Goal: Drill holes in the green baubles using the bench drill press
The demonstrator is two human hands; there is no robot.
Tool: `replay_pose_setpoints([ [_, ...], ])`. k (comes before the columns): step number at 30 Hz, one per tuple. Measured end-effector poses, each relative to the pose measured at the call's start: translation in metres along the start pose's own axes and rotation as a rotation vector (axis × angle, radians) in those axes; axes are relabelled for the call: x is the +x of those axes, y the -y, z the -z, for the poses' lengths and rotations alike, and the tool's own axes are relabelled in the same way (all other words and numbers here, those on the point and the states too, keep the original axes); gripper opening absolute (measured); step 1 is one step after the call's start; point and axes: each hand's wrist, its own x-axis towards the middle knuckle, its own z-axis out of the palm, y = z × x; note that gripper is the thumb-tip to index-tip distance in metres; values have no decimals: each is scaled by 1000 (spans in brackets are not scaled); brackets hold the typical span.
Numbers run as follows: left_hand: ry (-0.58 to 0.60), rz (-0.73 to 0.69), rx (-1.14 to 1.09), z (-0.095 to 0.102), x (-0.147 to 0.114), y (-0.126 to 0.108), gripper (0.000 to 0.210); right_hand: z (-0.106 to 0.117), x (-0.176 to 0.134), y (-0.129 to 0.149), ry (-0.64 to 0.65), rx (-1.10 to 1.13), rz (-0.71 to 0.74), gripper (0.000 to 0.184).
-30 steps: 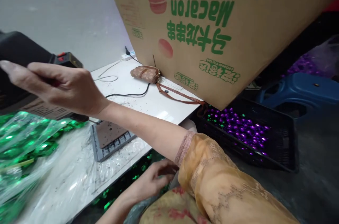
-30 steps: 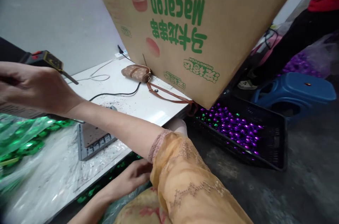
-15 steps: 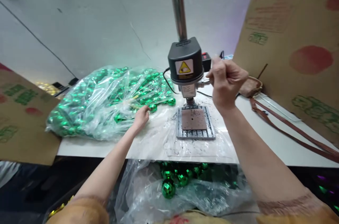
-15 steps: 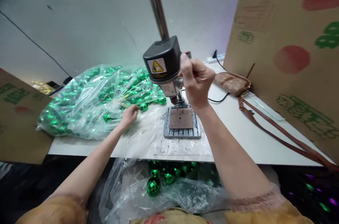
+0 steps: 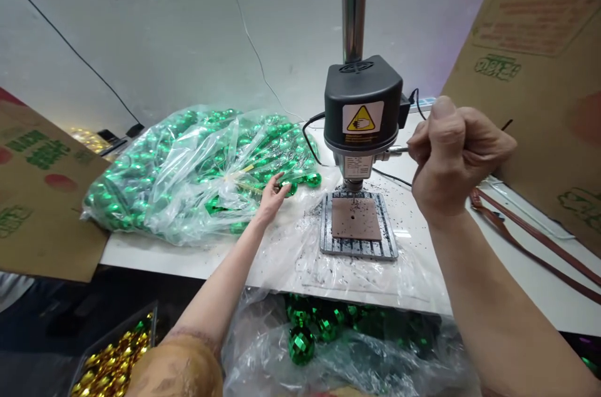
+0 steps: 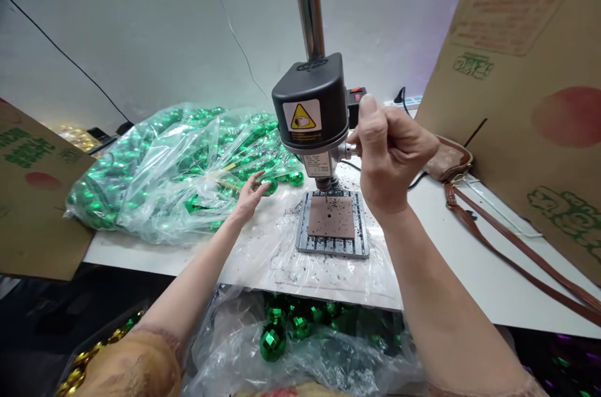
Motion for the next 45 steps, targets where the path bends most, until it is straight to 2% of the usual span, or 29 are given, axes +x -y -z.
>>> replay_pose_setpoints([
  [2,43,76,-245,-11,-21,-11,53,-1,1,0,3,26,37,38],
  [4,117,146,-390,-26,-43,-21,53,-2,1,0,-7,21,57,37],
  [8,260,189,-440,-60,-74,-25,59,-3,2,-1,-23,-13,58,38],
  [12,285,175,-502,-85,-80,-18,61,-3,1,-1,-26,-45,88,41],
  [17,289,132,-481,-103,-78,-16,55,-3,0,2,-12,-79,58,42],
  [26,333,-19,-292,-117,-75,-15,48,-6,0,3,-25,-57,59,42],
  [31,316,-59,-285,-124,-74,-13,52,-3,-1,3,7,-93,37,41],
  [40,406,-109,-184,-120,-78,-7,56,-2,-1,-4,2,-260,51,50],
  [45,412,-96,-203,-120,-79,-7,64,-2,-1,-2,-11,-207,58,47],
])
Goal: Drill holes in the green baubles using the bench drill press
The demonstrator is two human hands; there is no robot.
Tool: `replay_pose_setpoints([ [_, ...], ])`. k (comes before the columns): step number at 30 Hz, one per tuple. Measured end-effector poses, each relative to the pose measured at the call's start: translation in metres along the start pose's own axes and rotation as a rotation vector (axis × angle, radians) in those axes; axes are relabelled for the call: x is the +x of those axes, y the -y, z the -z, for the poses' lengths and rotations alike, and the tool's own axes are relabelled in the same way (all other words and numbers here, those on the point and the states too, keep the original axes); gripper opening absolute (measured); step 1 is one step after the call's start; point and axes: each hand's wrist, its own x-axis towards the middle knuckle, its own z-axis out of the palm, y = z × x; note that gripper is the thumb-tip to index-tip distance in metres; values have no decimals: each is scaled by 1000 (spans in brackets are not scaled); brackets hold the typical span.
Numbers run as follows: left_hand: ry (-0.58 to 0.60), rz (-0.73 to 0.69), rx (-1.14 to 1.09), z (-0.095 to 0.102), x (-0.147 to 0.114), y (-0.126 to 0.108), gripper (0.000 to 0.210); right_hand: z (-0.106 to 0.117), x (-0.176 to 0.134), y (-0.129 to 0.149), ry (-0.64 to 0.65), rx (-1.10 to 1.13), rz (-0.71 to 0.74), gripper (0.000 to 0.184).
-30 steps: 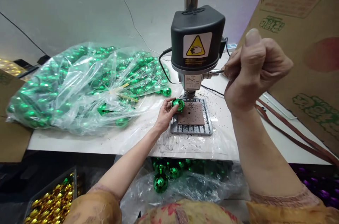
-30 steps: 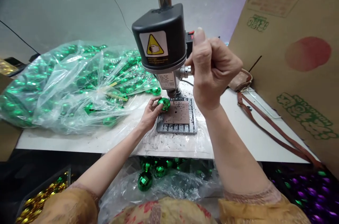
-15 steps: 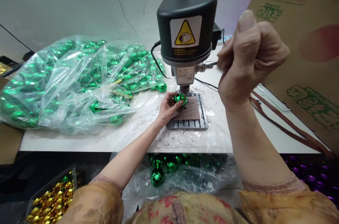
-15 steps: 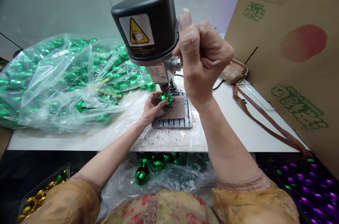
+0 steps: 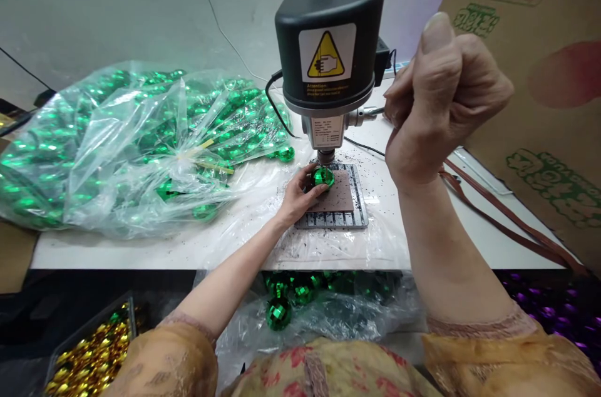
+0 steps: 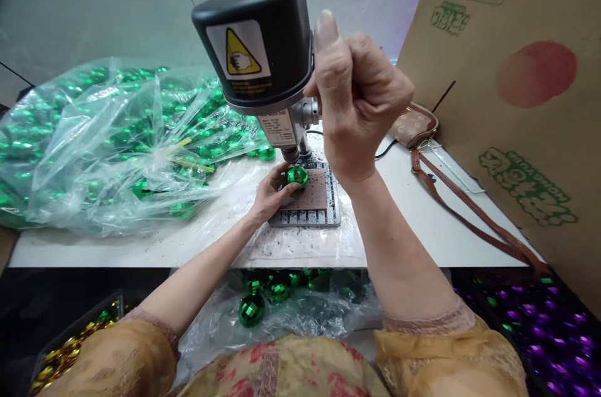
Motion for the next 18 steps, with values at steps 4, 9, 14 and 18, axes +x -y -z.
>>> replay_pose_setpoints([
  [4,8,-4,21,-1,-1,-1,59,0,-1,-4,3,-89,-4,50],
  [9,-1,-29,68,-3,-4,-1,53,1,-2,-6,42,-99,-42,51],
  [14,45,-46,95,-3,-9,-2,55,-1,0,-2,-6,45,-8,45],
  [18,69,-52,140,-3,-12,-3,55,1,2,-1,12,77,-4,44],
])
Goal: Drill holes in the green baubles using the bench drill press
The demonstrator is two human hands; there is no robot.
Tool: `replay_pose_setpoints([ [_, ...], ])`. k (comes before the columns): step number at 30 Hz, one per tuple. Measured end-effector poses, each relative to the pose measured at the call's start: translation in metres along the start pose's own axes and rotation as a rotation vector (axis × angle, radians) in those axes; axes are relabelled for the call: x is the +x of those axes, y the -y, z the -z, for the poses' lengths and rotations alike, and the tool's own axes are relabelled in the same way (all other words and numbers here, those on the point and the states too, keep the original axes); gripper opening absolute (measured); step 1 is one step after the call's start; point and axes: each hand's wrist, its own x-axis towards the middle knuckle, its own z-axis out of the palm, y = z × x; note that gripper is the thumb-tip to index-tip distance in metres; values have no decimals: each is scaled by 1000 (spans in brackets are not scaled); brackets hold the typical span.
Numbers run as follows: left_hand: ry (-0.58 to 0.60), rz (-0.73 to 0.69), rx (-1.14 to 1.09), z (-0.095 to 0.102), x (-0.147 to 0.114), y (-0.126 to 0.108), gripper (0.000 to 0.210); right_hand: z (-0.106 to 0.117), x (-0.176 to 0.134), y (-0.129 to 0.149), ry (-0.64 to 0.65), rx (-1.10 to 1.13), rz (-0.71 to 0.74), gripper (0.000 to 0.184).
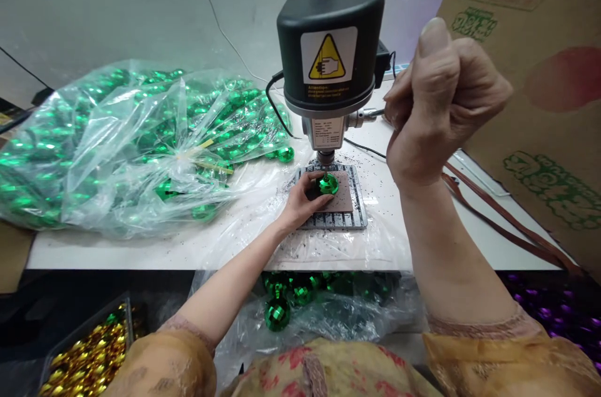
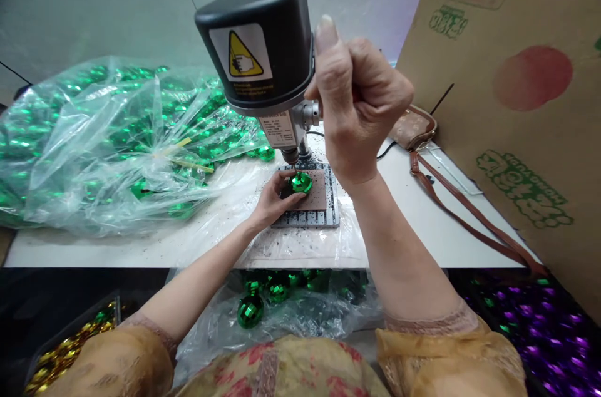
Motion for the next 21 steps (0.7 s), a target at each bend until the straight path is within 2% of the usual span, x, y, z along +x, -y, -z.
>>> replay_pose_setpoints([
  [4,-18,8,6,-1,0,1,55,3,-2,0,49,-50,0,45],
  [9,-20,-7,14,-2,0,0,54,10,-12,4,38,-12,11,44],
  [14,-36,-34,56,-2,0,-4,52,20,-22,6,71,-111,-24,46],
  [21,-31,-53,43,-2,-1,-4,52,21,-27,8,41,-85,-43,48],
])
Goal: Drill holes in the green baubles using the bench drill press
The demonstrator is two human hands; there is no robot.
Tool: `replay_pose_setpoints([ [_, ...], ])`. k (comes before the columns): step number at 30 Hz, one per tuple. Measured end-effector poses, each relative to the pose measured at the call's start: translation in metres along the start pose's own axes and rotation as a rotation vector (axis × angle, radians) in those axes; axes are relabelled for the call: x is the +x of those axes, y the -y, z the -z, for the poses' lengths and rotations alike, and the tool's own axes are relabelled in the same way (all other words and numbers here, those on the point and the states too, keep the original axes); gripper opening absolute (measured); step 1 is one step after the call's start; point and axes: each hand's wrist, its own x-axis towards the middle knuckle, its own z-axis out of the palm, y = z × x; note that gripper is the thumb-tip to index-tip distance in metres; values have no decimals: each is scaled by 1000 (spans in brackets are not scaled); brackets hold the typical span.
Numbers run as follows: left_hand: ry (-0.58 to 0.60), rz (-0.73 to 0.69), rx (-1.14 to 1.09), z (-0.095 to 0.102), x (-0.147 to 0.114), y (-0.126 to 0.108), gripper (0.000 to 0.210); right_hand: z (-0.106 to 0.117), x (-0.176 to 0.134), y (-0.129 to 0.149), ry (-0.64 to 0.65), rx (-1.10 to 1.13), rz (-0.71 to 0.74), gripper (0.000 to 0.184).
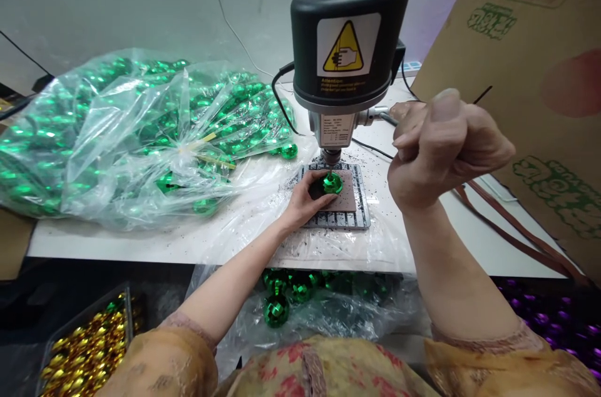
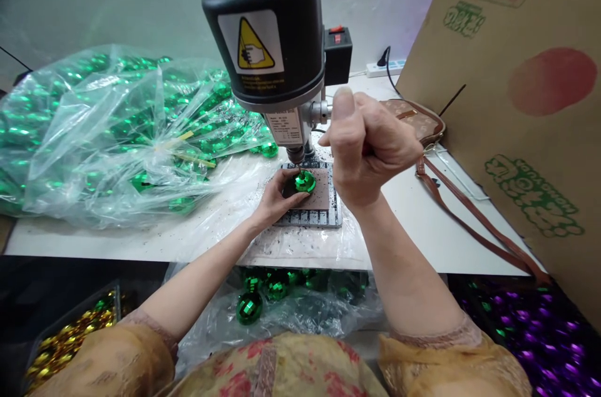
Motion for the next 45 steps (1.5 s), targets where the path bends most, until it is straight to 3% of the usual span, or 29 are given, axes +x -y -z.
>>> replay_pose_setpoints([
  [6,-9,-2,-12,0,0,2,52,0,-6,-4,-14,68,47,42],
  [15,-6,-3,-3,0,0,3,54,-1,-12,-23,-71,150,292,42],
  [25,-7,-18,10,0,-2,2,54,5,-22,-37,-42,209,378,47],
  [29,-9,-22,19,-1,-1,5,54,3,-22,-34,-54,183,311,51],
  [32,-31,-4,36,-3,0,2,53,-8,-2,-20,-99,144,206,46],
  [34,-74,9,86,-2,-1,-4,48,-18,15,-10,-117,110,120,47],
  [37,-143,-47,193,4,-17,-23,38,-26,34,-3,-85,127,106,51],
  [40,6,-221,259,15,-55,-46,36,-26,37,-3,-62,164,107,49],
  [42,237,-355,319,20,-92,-55,38,-24,35,-5,-47,188,93,45],
  [45,575,-576,654,22,-146,-55,34,-22,32,-7,-68,198,93,43],
])
